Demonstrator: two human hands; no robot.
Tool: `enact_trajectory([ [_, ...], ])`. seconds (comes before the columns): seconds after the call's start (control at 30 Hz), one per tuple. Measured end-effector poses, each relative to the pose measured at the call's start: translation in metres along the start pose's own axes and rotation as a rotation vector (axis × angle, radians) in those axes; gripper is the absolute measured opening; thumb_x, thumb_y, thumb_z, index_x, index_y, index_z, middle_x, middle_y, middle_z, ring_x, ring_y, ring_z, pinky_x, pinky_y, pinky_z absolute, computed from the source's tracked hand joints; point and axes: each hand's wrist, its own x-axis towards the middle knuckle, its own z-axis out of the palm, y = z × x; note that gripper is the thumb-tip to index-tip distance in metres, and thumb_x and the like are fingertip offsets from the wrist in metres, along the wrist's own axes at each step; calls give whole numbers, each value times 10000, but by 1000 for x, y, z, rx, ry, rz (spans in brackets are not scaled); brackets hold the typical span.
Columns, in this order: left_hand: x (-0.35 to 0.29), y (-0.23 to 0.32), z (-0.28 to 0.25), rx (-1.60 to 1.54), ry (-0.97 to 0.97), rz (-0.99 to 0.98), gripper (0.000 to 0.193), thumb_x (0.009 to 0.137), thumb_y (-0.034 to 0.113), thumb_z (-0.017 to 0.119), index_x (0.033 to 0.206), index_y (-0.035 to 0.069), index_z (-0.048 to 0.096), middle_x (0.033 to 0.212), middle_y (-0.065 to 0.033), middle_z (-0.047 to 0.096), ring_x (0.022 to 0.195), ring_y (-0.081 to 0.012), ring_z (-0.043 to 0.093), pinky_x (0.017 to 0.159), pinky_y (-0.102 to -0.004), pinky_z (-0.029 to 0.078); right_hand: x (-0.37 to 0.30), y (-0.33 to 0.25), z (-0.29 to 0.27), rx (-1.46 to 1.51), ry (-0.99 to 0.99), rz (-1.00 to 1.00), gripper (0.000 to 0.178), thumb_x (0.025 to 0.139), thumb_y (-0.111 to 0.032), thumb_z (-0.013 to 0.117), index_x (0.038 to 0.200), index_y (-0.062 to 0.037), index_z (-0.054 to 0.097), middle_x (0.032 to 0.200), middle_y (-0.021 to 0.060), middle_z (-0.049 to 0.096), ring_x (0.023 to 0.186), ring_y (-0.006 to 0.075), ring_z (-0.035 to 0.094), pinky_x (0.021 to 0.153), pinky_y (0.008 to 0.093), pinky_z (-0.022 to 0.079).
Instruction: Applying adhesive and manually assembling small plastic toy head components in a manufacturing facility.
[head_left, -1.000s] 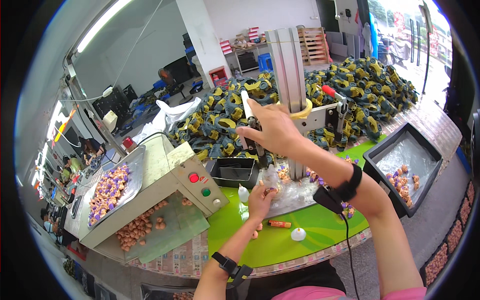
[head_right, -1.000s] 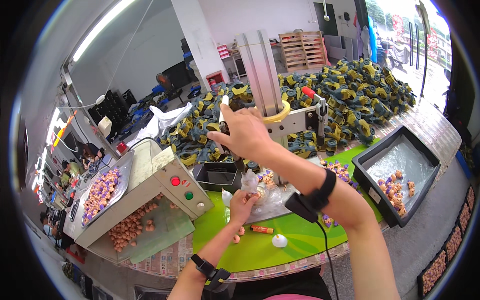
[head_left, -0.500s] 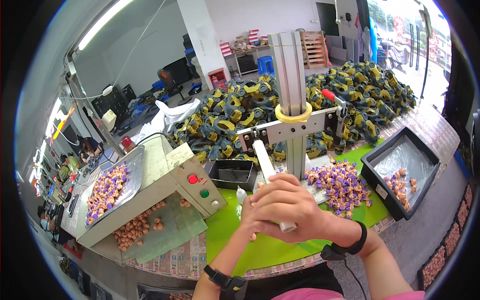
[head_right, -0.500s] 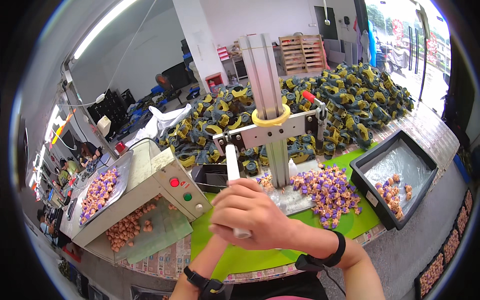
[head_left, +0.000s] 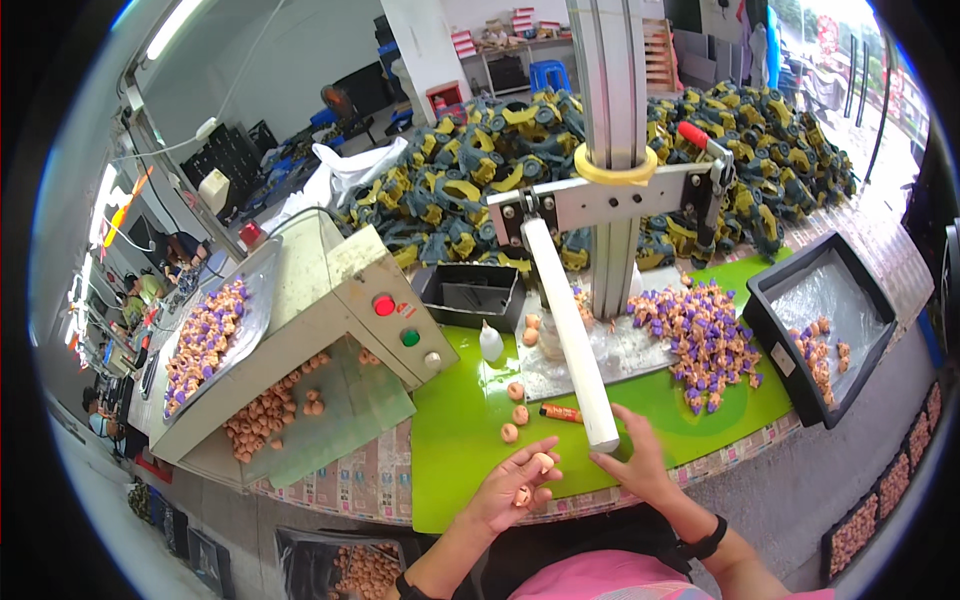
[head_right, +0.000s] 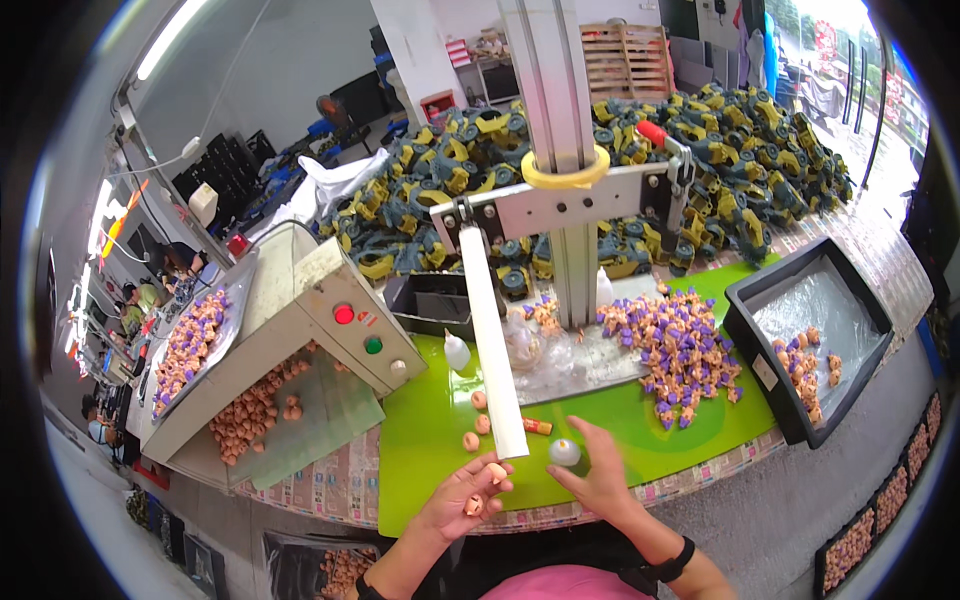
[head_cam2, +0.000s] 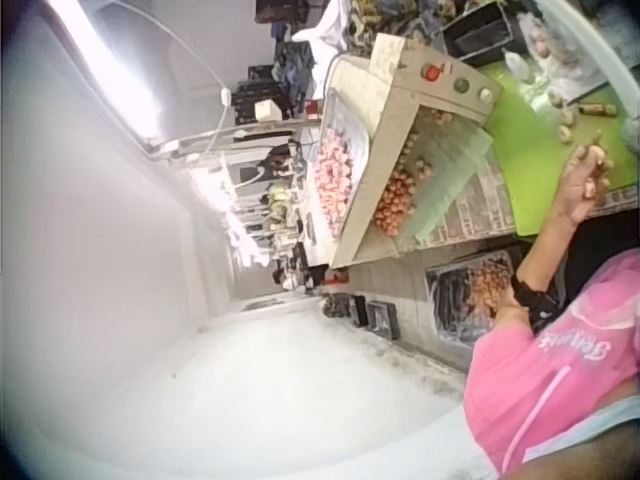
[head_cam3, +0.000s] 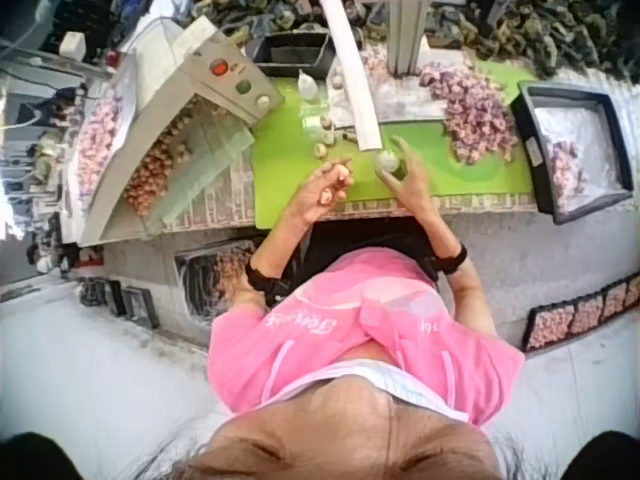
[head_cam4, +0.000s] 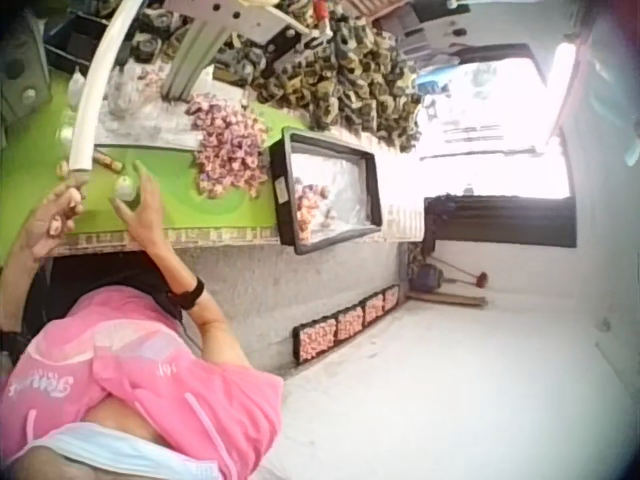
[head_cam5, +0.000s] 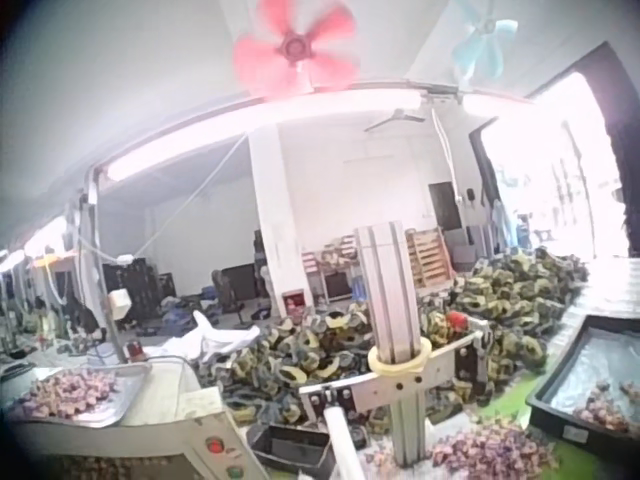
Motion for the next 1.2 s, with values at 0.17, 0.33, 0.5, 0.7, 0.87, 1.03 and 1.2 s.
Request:
enact_trajectory([
  [0.17,5,-24,1,-14,-13,-28,339,972,142,557,1296,56,504,1170,-99,584,919,-113,612,599,-195,465,-11,15,7,234,-52,191,455,769,-113,754,1188,-39,594,1084,163,643,975,288,625,864,356,477],
  [0.33,5,-40,-20,-86,-108,-31,311,978,129,543,1279,60,517,1157,-123,598,806,-93,584,538,-168,413,-17,-9,-31,160,-32,90,444,780,-120,758,1181,-24,595,990,133,632,904,249,622,780,316,483],
  [0.5,8,-42,2,-144,125,-36,301,983,128,524,1267,28,519,1021,-92,614,783,-91,635,701,-211,575,-31,-14,-47,292,-75,167,488,723,-160,828,1132,-15,606,915,77,602,820,198,607,741,301,482],
  [0.7,16,-52,-7,-103,55,-78,349,980,167,541,1287,12,484,993,-72,621,773,-100,647,687,-232,588,-42,-23,-42,494,54,330,354,681,-154,876,913,-41,632,874,64,616,791,171,608,702,293,480],
  [0.87,21,-55,-19,-124,-96,-58,356,985,180,533,1301,24,485,1153,-107,598,874,-116,641,708,-226,570,-44,-18,-37,395,30,161,367,684,-156,874,940,-43,637,842,64,625,757,168,595,659,285,463],
  [1.03,21,-55,-16,-111,-57,-79,382,965,223,572,1291,44,483,1228,-109,573,921,-116,623,726,-251,546,-44,-17,-35,384,40,123,368,689,-162,870,948,-42,638,827,73,626,747,175,594,646,287,457],
  [1.2,23,-56,-19,-145,-106,-72,319,999,172,505,1293,49,502,1265,-135,576,959,-144,641,745,-240,556,-42,-19,-35,293,29,76,374,681,-150,870,958,-43,641,821,76,631,730,184,596,635,293,461],
])
